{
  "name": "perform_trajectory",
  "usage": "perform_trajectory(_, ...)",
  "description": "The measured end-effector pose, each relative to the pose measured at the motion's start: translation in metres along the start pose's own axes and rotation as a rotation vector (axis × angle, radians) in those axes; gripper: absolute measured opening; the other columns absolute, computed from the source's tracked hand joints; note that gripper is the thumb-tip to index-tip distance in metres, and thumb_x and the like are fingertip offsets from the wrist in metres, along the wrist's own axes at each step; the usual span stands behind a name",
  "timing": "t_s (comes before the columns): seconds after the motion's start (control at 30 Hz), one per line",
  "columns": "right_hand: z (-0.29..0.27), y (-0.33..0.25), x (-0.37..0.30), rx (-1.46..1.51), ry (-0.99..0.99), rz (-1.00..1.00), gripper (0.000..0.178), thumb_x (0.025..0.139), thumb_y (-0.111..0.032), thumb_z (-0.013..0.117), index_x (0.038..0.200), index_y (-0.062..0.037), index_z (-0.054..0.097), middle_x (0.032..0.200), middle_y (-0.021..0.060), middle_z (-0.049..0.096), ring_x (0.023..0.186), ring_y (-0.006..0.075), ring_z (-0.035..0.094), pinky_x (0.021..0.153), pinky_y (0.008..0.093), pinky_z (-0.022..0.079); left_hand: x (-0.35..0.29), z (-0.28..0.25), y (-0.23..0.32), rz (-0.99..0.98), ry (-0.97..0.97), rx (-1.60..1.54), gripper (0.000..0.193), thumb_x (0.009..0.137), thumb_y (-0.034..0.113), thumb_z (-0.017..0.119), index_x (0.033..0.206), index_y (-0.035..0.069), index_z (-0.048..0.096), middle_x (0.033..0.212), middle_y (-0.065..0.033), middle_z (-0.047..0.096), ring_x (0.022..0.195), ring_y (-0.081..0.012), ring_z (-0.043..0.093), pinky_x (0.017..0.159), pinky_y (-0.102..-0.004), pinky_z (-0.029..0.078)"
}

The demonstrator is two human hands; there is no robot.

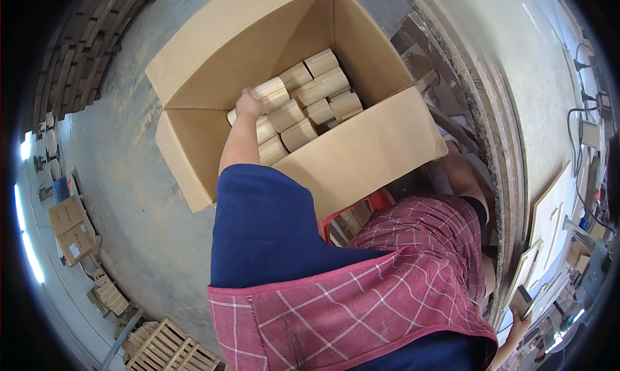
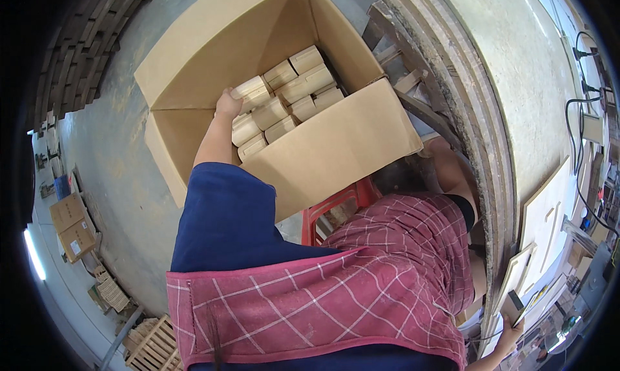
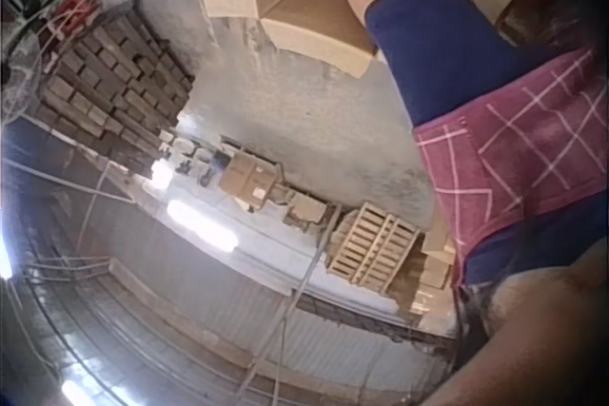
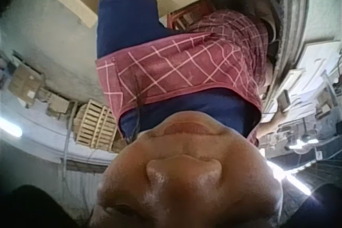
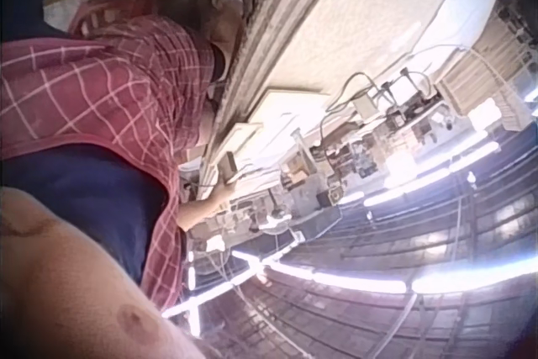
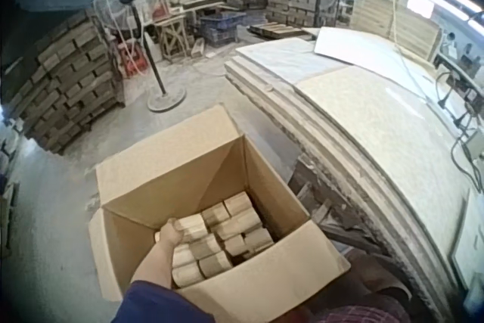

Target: Using a drill press to bore holes into cylindrical wood blocks.

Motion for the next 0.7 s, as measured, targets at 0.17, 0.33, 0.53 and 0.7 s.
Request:
perform_trajectory(0.17, -0.003, 0.001, -0.002, -0.015, -0.016, 0.039, 0.029, 0.072, 0.003, 0.061, 0.101, -0.0002, 0.055, 0.09, 0.005, 0.06, 0.083, 0.014, 0.055, 0.076, 0.0261, 0.044, 0.02, 0.022, -0.009, -0.033, -0.009, -0.007, 0.054, 0.072, 0.021, 0.061, 0.121, 0.006, 0.042, 0.11, -0.0191, 0.055, 0.103, -0.0318, 0.052, 0.088, -0.0359, 0.042)
perform_trajectory(0.33, -0.009, 0.015, -0.001, -0.07, -0.012, 0.046, 0.033, 0.07, 0.005, 0.062, 0.101, -0.0014, 0.056, 0.091, 0.0048, 0.06, 0.083, 0.0137, 0.056, 0.076, 0.0266, 0.044, 0.017, 0.035, -0.007, -0.055, -0.011, -0.027, 0.05, 0.074, 0.016, 0.058, 0.119, 0.004, 0.04, 0.108, -0.0214, 0.055, 0.102, -0.0334, 0.053, 0.088, -0.0374, 0.042)
perform_trajectory(0.53, -0.007, 0.007, -0.007, -0.067, 0.004, 0.136, 0.034, 0.068, 0.007, 0.062, 0.1, -0.0017, 0.056, 0.09, 0.0031, 0.058, 0.081, 0.0132, 0.054, 0.074, 0.0259, 0.043, 0.018, 0.056, -0.014, -0.005, -0.088, 0.299, 0.047, 0.076, 0.012, 0.055, 0.119, 0.001, 0.039, 0.103, -0.0212, 0.057, 0.097, -0.0342, 0.055, 0.087, -0.0383, 0.042)
perform_trajectory(0.7, -0.008, 0.011, -0.003, -0.088, 0.001, 0.1, 0.031, 0.068, 0.005, 0.064, 0.098, -0.0013, 0.058, 0.09, 0.003, 0.059, 0.08, 0.0136, 0.054, 0.074, 0.0263, 0.043, 0.024, 0.062, -0.032, -0.052, -0.192, 0.514, 0.041, 0.078, 0.012, 0.054, 0.116, 0.0, 0.045, 0.101, -0.0196, 0.058, 0.093, -0.0286, 0.058, 0.084, -0.0357, 0.045)
Point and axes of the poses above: each hand's wrist, its own x-axis towards the middle knuckle, its own z-axis out of the palm, y = z × x, the point moved 6 cm from there along x, towards the middle knuckle
